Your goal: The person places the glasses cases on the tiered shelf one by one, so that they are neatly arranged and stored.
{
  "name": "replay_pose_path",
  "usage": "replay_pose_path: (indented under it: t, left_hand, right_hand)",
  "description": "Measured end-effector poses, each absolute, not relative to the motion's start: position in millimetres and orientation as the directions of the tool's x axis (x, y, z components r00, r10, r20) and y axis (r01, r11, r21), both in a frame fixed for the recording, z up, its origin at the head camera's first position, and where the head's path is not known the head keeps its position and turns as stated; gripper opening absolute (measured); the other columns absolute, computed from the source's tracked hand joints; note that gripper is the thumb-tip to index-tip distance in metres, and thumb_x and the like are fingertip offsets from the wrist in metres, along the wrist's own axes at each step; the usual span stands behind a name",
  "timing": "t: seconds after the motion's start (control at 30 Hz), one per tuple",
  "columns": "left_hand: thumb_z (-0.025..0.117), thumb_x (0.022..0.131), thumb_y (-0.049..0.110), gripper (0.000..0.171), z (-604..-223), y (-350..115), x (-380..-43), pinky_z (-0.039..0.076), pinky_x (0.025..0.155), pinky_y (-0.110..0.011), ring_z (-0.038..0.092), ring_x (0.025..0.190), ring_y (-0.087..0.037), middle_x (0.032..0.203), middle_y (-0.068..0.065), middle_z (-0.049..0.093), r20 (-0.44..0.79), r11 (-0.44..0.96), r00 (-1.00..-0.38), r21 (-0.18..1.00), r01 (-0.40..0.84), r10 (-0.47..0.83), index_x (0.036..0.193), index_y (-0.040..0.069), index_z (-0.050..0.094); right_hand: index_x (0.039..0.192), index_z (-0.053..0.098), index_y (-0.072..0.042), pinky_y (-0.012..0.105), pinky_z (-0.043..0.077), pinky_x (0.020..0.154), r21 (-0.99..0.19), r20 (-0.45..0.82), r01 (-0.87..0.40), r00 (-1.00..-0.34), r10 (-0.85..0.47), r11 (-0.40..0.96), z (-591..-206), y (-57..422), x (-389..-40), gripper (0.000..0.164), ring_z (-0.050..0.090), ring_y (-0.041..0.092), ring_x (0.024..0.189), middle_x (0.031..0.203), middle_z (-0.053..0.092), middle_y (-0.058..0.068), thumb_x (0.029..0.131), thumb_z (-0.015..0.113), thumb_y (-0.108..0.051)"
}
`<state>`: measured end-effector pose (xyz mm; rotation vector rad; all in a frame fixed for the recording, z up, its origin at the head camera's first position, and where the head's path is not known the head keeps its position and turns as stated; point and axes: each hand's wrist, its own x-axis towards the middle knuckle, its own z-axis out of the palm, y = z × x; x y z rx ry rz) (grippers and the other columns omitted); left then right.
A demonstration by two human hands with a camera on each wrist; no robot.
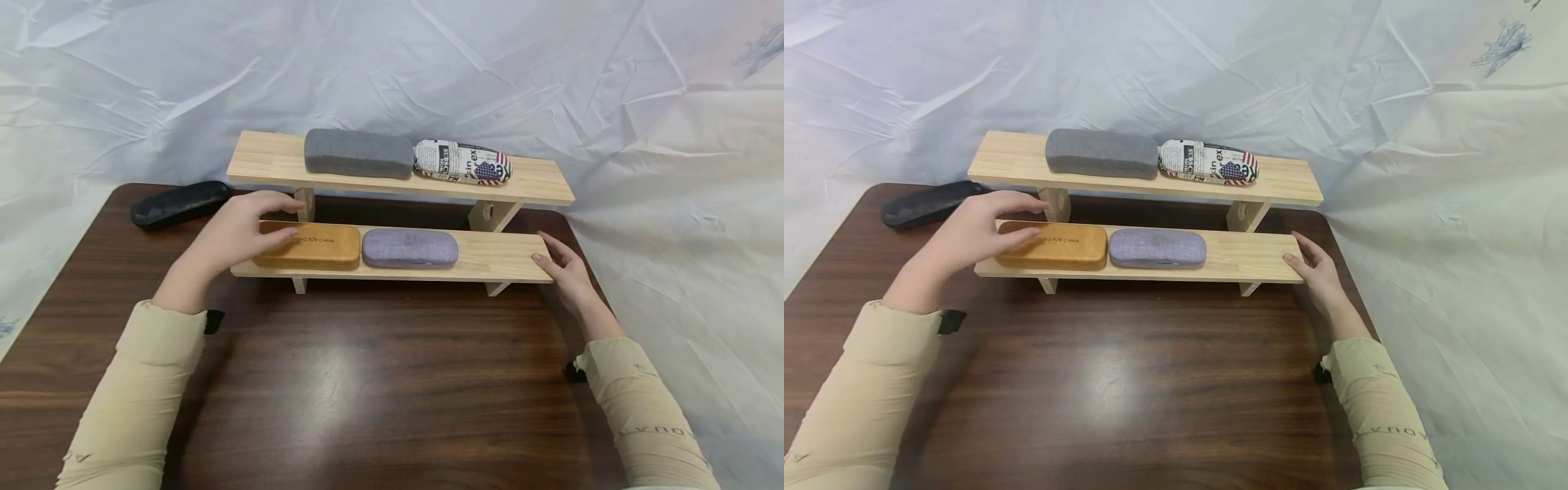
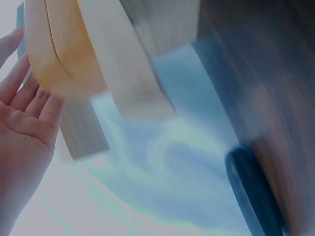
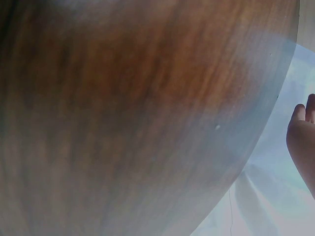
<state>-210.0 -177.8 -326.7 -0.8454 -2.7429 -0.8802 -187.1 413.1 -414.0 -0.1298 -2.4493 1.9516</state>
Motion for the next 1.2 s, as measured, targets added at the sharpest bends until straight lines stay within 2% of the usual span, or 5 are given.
replay_pose_path:
  t: [0.3, 0.53, 0.7, 0.83, 1.2]
  left_hand:
    - [0.082, 0.093, 0.008, 0.038, -337.7, -227.9, -207.6, 0.052, 0.103, -0.031, 0.067, 0.119, -0.032, 0.129, -0.015, 0.075, 0.371, 0.708, -0.857, 0.491, 0.508, 0.358, 0.130, 0.008, 0.075]
    - [0.083, 0.089, -0.001, 0.039, -351.0, -262.4, -210.5, 0.032, 0.094, 0.006, 0.045, 0.107, 0.028, 0.126, -0.017, 0.076, 0.427, 0.716, -0.871, 0.526, 0.459, 0.244, 0.127, 0.005, 0.076]
    - [0.085, 0.088, 0.000, 0.041, -361.0, -281.1, -215.6, 0.033, 0.091, 0.006, 0.038, 0.101, 0.036, 0.123, -0.021, 0.074, 0.414, 0.736, -0.893, 0.548, 0.397, 0.174, 0.127, 0.005, 0.076]
    - [0.084, 0.089, 0.004, 0.040, -368.2, -294.0, -220.5, 0.038, 0.095, 0.000, 0.043, 0.104, 0.030, 0.126, -0.021, 0.073, 0.390, 0.764, -0.910, 0.541, 0.351, 0.142, 0.128, 0.006, 0.076]
    - [0.079, 0.094, 0.006, 0.037, -382.4, -313.6, -235.6, 0.046, 0.105, -0.063, 0.059, 0.121, -0.045, 0.130, -0.028, 0.070, 0.321, 0.804, -0.944, 0.542, 0.245, 0.072, 0.130, -0.001, 0.072]
  right_hand:
    - [0.168, 0.030, -0.007, 0.006, 0.052, 0.085, -0.971, -0.058, 0.074, -0.996, 0.074, 0.229, -415.2, 414.7, -188.8, 0.072, 0.052, 0.000, 0.115, 0.151, 0.046, 0.004, 0.106, 0.067, -0.017]
    - [0.168, 0.029, -0.004, 0.007, 0.053, 0.084, -0.972, -0.051, 0.066, -0.996, 0.073, 0.227, -414.0, 413.7, -188.1, 0.074, 0.053, 0.001, 0.114, 0.140, 0.050, -0.009, 0.106, 0.067, -0.017]
    - [0.167, 0.030, -0.005, 0.007, 0.053, 0.084, -0.976, -0.044, 0.057, -0.997, 0.067, 0.209, -413.1, 412.3, -186.6, 0.072, 0.053, 0.002, 0.114, 0.136, 0.051, -0.013, 0.106, 0.067, -0.016]
    - [0.167, 0.032, -0.005, 0.007, 0.053, 0.084, -0.978, -0.037, 0.050, -0.997, 0.065, 0.204, -412.9, 411.4, -186.0, 0.071, 0.053, 0.001, 0.114, 0.134, 0.052, -0.014, 0.106, 0.067, -0.016]
    - [0.167, 0.031, -0.003, 0.008, 0.053, 0.085, -0.977, -0.035, 0.049, -0.997, 0.069, 0.206, -413.6, 411.4, -186.4, 0.072, 0.054, 0.001, 0.114, 0.136, 0.052, -0.012, 0.106, 0.067, -0.015]
